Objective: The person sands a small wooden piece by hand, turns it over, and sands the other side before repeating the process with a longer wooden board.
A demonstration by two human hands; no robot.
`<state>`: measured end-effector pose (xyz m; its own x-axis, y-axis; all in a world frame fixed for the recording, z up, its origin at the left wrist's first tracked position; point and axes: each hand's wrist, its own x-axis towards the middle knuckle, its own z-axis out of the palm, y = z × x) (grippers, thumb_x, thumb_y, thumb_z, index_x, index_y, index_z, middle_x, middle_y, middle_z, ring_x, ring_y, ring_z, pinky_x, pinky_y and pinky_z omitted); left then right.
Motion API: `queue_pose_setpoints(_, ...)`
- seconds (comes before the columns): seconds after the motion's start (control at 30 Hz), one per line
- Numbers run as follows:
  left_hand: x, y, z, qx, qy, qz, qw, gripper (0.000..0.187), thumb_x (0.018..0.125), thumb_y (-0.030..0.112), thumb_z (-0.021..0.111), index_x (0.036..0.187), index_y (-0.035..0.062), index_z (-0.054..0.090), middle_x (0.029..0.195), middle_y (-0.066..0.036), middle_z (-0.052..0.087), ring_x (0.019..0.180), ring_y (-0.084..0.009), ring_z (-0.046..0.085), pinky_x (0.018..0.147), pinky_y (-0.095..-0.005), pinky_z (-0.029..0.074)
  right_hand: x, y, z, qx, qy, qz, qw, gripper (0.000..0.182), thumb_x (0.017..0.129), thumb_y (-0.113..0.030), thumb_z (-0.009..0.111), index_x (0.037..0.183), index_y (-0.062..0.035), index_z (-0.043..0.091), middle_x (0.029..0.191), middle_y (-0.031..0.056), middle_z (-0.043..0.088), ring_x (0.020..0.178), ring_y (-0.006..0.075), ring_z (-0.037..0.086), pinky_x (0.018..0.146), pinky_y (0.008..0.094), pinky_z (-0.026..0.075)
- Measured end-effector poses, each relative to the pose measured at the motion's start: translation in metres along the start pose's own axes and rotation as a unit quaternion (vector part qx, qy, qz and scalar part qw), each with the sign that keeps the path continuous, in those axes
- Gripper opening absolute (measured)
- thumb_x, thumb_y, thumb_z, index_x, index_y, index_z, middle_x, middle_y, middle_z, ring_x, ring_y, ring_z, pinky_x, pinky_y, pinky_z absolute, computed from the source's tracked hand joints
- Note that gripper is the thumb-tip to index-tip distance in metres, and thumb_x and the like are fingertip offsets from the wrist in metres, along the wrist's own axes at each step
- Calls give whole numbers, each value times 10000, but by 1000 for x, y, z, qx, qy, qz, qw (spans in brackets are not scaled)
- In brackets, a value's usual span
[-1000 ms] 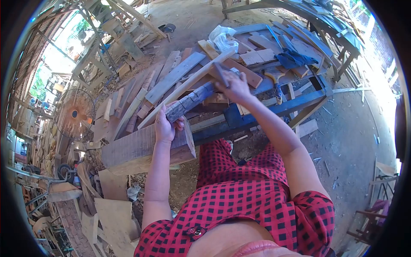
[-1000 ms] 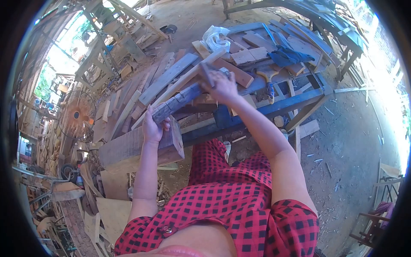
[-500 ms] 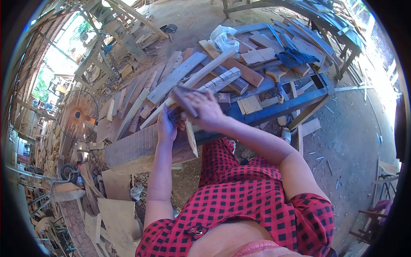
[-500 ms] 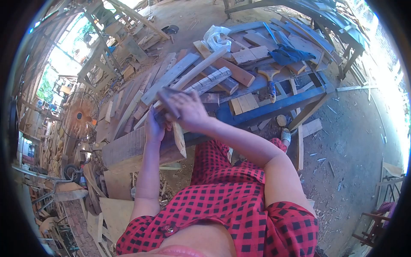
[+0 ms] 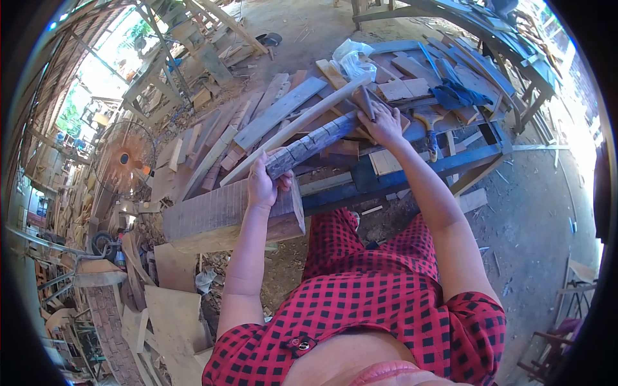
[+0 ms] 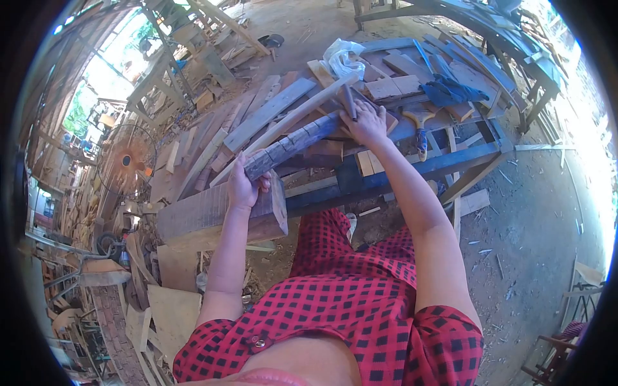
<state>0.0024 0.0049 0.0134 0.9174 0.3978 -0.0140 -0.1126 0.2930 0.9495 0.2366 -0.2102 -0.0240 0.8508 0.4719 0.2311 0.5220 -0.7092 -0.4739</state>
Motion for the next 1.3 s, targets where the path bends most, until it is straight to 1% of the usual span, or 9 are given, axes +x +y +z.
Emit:
queue_pose_setpoints(0.2, 0, -1, 0, 2, -9, 1, 1000, 527, 970, 405, 267, 1104, -9, 563, 648, -107, 619, 457, -152, 568, 374, -229, 444, -12, -26, 17, -13, 48, 17, 999, 634, 888, -547, 393, 1356, -119, 406, 1390, 109, 415, 1327, 235, 326, 1079, 540, 120)
queue_pose_setpoints(0.47, 4, -10, 3, 9, 39, -8, 999, 576, 968, 489, 286, 1155, -8, 509, 772, -119, 647, 480, -172, 593, 395, -247, 477, -101, -146, 12, 148, 46, -305, 940, 603, 854, -457, 528, 1322, -86, 437, 1337, 110, 468, 1272, 255, 397, 1051, 533, 171)
queue_pose_setpoints(0.53, 10, -12, 13, -131, 171, 29, 976, 564, 965, 494, 273, 1175, 27, 510, 957, -120, 641, 635, -157, 619, 433, -257, 475, -102, -148, 16, 143, 55, -306, 940, 593, 860, -465, 520, 1314, -90, 448, 1331, 114, 474, 1278, 252, 390, 1045, 557, 170)
queue_pose_setpoints(0.6, 8, -11, 0, -72, 108, 23, 991, 566, 963, 498, 283, 1163, 26, 522, 880, -108, 637, 593, -152, 606, 422, -254, 465, -93, -134, 11, 148, 27, -337, 929, 582, 863, -463, 515, 1310, -97, 454, 1334, 114, 471, 1289, 245, 380, 1054, 573, 145)
queue_pose_setpoints(0.67, 4, -10, -15, 46, -18, 7, 999, 571, 958, 506, 302, 1140, 23, 548, 726, -84, 627, 508, -143, 580, 399, -248, 446, -82, -113, 9, 78, 9, -293, 953, 584, 870, -459, 507, 1332, -112, 431, 1359, 95, 450, 1308, 233, 359, 1078, 565, 114)
queue_pose_setpoints(0.7, -1, -2, 1, 53, 14, 14, 998, 533, 942, 486, 376, 1126, 22, 563, 630, -65, 592, 449, -129, 544, 380, -236, 421, -75, -102, 6, 74, 7, -251, 965, 589, 873, -464, 500, 1338, -111, 424, 1361, 94, 449, 1309, 231, 357, 1079, 559, 115)
queue_pose_setpoints(0.8, 0, -4, -1, 27, -16, 32, 999, 462, 918, 407, 499, 1120, -3, 567, 642, -88, 608, 446, -121, 561, 367, -210, 440, -45, -61, 3, 53, 14, -142, 988, 615, 885, -506, 446, 1352, -108, 404, 1368, 94, 441, 1311, 224, 355, 1082, 548, 114)
queue_pose_setpoints(1.07, -1, -1, 3, 36, -1, 13, 999, 389, 914, 330, 510, 1107, -2, 574, 638, -83, 607, 448, -119, 562, 363, -204, 436, -3, -6, 5, -13, 25, 37, 999, 635, 892, -550, 375, 1349, -109, 414, 1404, 101, 403, 1326, 224, 332, 1083, 546, 104)
queue_pose_setpoints(1.3, 3, -8, -6, 36, -12, 17, 999, 473, 940, 420, 452, 1153, 7, 541, 683, -89, 621, 463, -125, 572, 385, -218, 459, -70, -129, -10, 99, 2, -165, 981, 620, 864, -498, 492, 1325, -88, 432, 1317, 117, 483, 1272, 239, 399, 1076, 499, 149)
